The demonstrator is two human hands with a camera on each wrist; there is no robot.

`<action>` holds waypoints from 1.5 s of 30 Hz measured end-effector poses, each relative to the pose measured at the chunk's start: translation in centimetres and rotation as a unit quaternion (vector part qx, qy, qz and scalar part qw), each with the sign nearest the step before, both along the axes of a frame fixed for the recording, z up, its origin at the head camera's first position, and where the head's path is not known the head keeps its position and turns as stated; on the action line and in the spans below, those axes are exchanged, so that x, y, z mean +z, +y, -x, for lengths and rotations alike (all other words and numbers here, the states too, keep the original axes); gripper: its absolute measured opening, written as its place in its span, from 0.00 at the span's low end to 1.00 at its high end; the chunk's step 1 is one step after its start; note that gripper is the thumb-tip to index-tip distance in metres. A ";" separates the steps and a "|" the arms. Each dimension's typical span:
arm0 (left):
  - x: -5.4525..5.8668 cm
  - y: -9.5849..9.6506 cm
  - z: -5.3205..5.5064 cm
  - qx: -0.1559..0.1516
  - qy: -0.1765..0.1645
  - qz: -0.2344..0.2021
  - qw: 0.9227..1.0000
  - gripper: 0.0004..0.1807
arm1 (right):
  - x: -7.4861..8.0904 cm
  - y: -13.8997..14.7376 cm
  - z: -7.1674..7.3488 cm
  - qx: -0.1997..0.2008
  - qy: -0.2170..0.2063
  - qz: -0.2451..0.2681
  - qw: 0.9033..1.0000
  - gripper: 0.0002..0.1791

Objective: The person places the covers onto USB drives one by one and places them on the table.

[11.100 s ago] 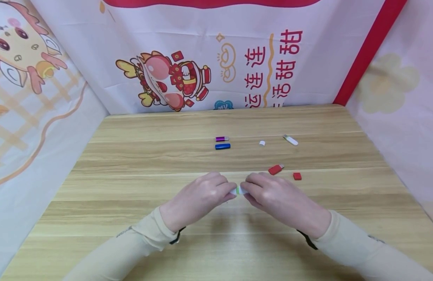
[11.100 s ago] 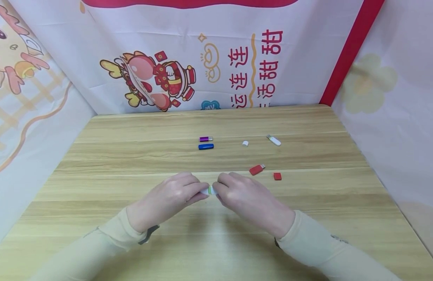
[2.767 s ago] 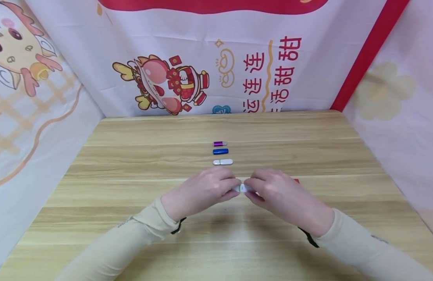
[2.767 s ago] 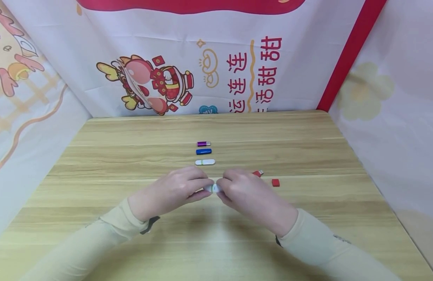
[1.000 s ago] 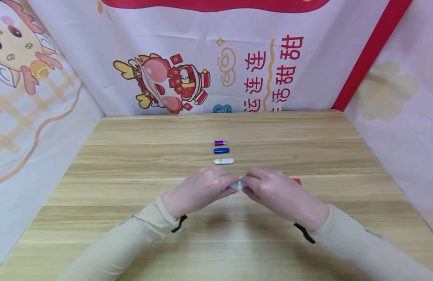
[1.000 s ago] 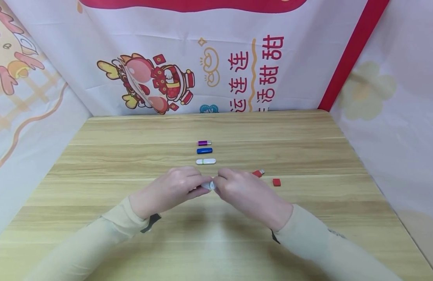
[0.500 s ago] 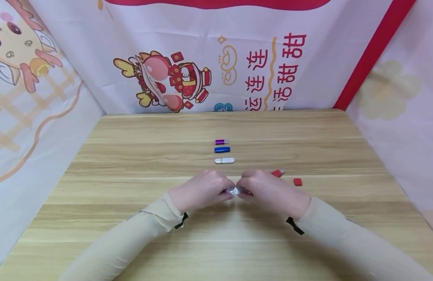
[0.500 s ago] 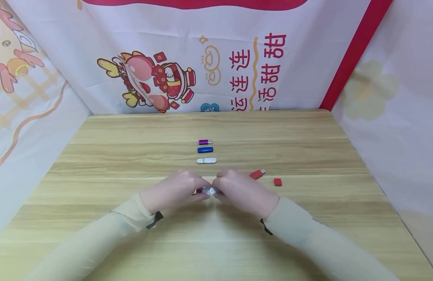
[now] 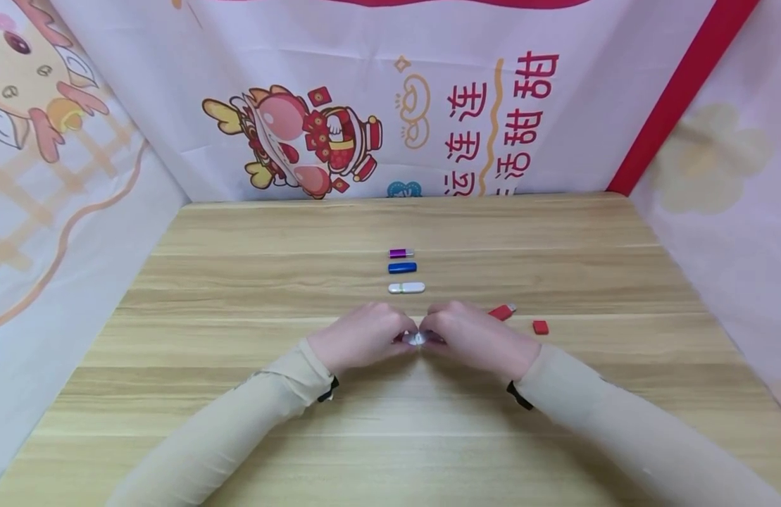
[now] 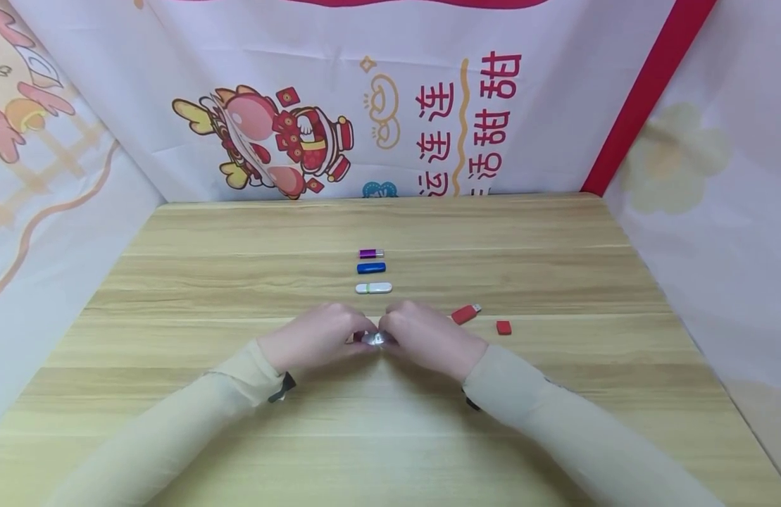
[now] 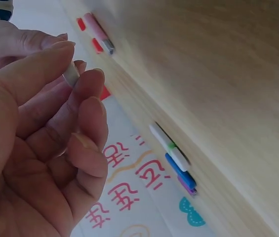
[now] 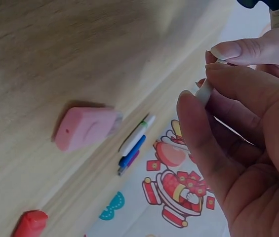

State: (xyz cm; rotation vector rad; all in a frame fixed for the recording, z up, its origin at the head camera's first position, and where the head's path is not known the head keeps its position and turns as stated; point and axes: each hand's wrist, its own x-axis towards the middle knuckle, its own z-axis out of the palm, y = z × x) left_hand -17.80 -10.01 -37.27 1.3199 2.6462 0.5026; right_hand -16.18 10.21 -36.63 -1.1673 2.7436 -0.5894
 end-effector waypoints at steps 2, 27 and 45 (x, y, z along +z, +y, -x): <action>-0.1 0.0 0.3 0.003 -0.004 0.003 1.000 0.05 | -0.2 -0.1 0.4 -0.002 -0.003 -0.002 1.000 0.11; -1.4 0.3 5.9 0.084 0.045 0.079 0.992 0.05 | -1.6 -2.1 7.4 -0.027 -0.038 -0.044 0.998 0.05; -0.5 1.0 5.3 0.083 0.057 0.083 0.991 0.04 | 1.6 1.0 7.9 -0.083 -0.023 -0.034 0.996 0.10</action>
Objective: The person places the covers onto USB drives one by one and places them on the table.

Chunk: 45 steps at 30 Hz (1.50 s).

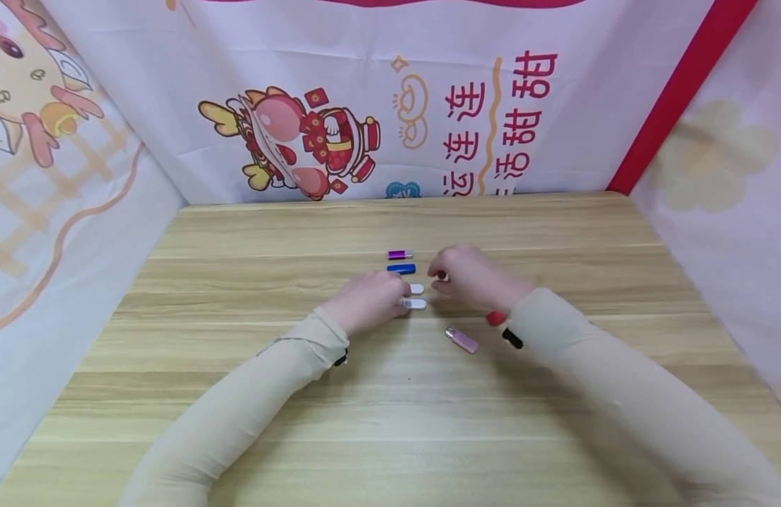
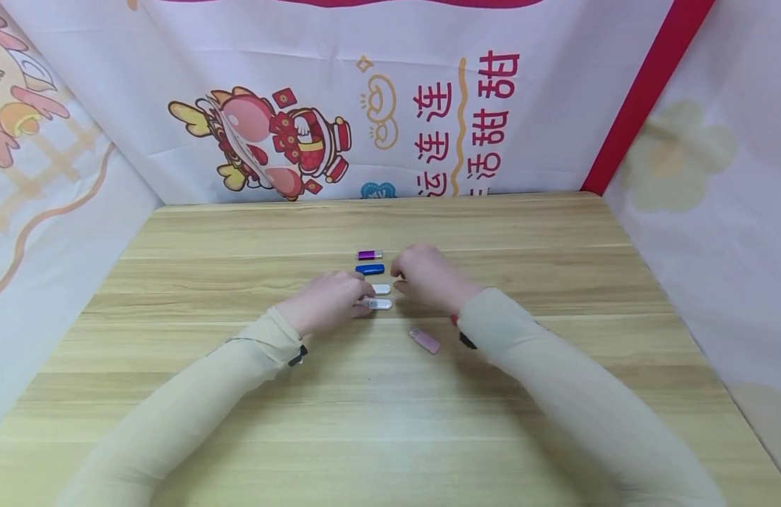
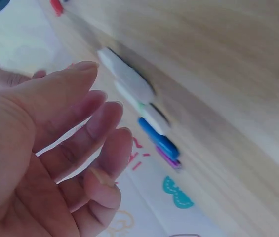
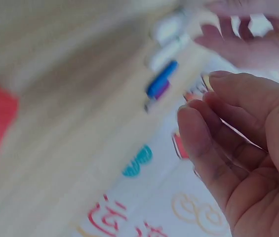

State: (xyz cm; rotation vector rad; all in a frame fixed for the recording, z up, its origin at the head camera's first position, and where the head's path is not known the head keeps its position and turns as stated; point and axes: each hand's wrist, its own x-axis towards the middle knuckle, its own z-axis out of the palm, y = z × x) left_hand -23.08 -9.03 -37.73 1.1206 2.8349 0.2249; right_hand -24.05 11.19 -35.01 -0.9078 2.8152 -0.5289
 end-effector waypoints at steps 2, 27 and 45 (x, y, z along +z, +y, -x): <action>0.3 0.4 -0.3 -0.016 0.014 0.000 1.000 0.04 | 0.9 0.8 -0.2 -0.009 0.021 -0.001 1.000 0.10; 0.5 2.9 -3.5 -0.076 0.026 0.026 0.996 0.08 | -0.9 6.2 -5.8 0.010 0.098 0.012 0.995 0.05; 0.1 1.8 -11.0 -0.182 0.192 0.042 0.964 0.11 | -2.9 5.3 -9.3 0.012 0.089 0.017 0.996 0.03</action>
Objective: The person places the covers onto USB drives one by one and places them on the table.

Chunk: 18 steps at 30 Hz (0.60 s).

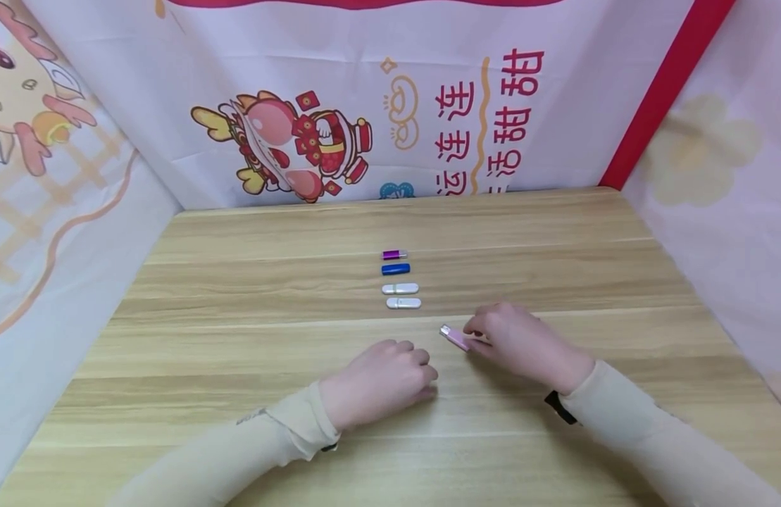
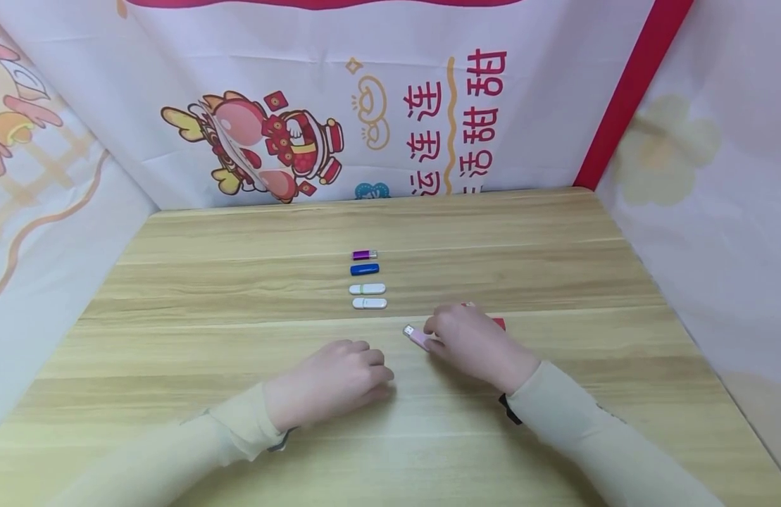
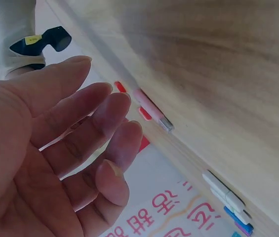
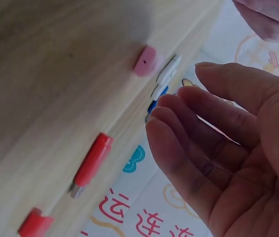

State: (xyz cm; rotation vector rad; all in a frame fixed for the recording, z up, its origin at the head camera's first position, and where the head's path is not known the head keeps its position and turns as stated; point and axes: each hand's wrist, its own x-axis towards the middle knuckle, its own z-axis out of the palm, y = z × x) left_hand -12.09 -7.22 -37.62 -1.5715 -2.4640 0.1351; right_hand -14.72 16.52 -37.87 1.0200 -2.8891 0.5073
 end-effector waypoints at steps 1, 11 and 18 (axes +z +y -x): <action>0.0 -0.1 -0.1 -0.001 0.002 -0.001 1.000 0.11 | -0.1 -0.1 0.0 -0.002 -0.002 0.000 1.000 0.03; -0.1 -0.4 0.2 0.006 -0.034 -0.004 0.999 0.10 | -0.9 -0.4 -0.2 -0.014 -0.011 -0.008 1.000 0.03; 0.0 0.2 2.0 0.031 -0.085 -0.015 0.996 0.06 | -1.1 -0.6 0.2 -0.031 -0.029 -0.018 0.999 0.05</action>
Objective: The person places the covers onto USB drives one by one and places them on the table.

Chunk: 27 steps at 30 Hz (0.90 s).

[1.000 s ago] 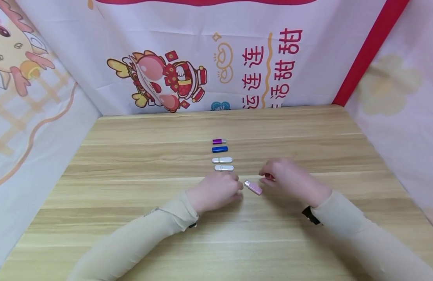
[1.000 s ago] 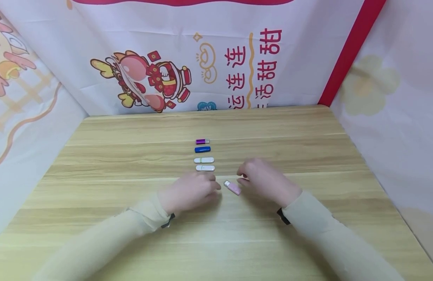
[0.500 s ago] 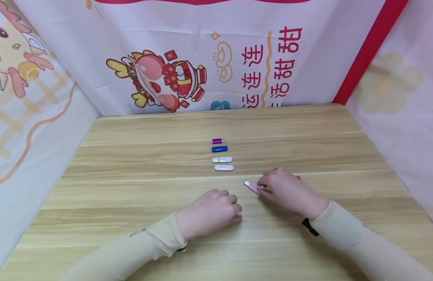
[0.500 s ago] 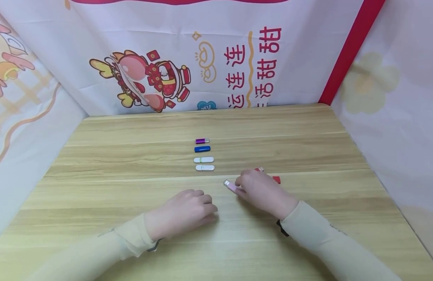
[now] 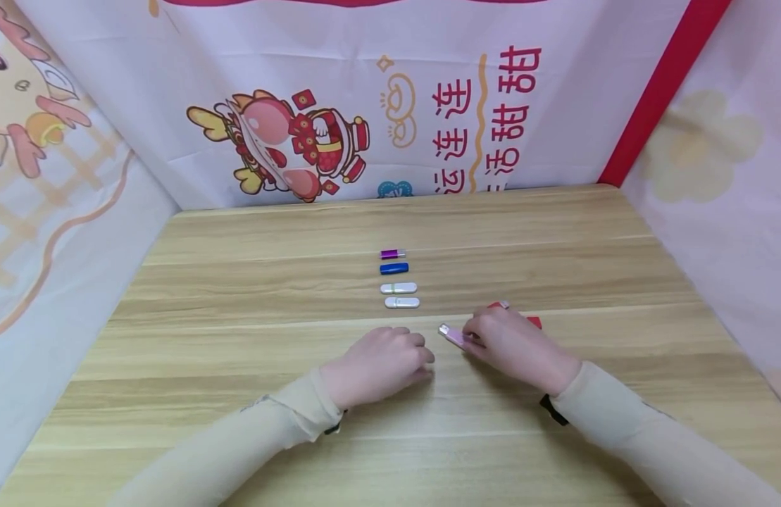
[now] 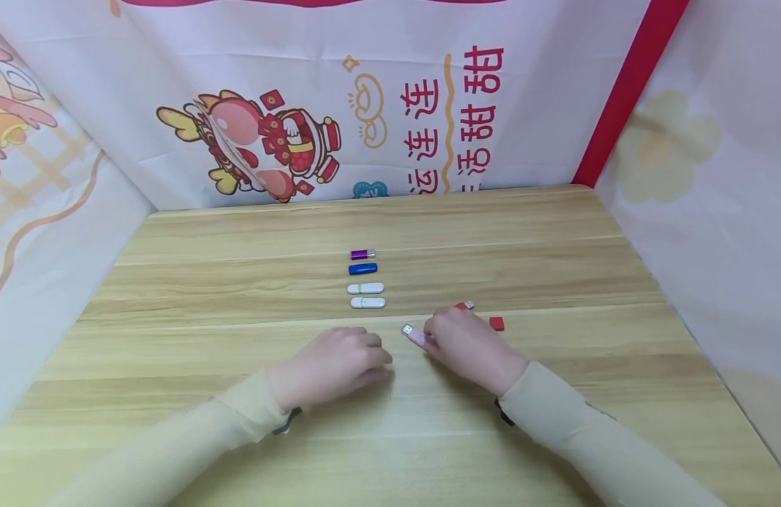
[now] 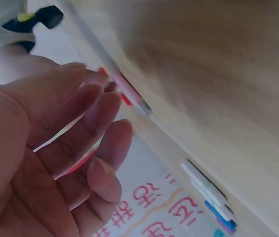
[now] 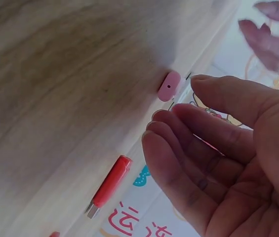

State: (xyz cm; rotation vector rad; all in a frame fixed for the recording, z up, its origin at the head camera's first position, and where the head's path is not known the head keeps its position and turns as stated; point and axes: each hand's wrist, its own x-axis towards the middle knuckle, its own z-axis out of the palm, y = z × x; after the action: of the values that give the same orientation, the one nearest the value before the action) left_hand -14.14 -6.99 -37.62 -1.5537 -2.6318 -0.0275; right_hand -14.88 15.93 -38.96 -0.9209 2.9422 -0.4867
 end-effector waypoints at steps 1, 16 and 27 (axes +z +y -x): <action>0.0 0.2 0.4 0.006 -0.010 -0.003 1.000 0.05 | 0.0 -0.1 0.1 -0.005 -0.007 0.000 1.000 0.06; -1.5 3.4 5.7 0.049 -0.084 -0.003 0.995 0.04 | -0.3 -1.9 1.1 -0.028 -0.045 -0.014 0.998 0.13; -1.0 2.8 6.3 0.047 -0.143 -0.037 0.988 0.03 | 1.1 -2.4 1.8 0.001 -0.031 0.000 1.000 0.12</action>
State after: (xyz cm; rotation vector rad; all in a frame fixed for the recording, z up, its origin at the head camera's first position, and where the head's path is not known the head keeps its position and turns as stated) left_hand -20.42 -4.19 -38.58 -1.4987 -2.8788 -0.3647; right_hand -16.72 13.57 -37.91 -0.8923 2.8860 -0.5063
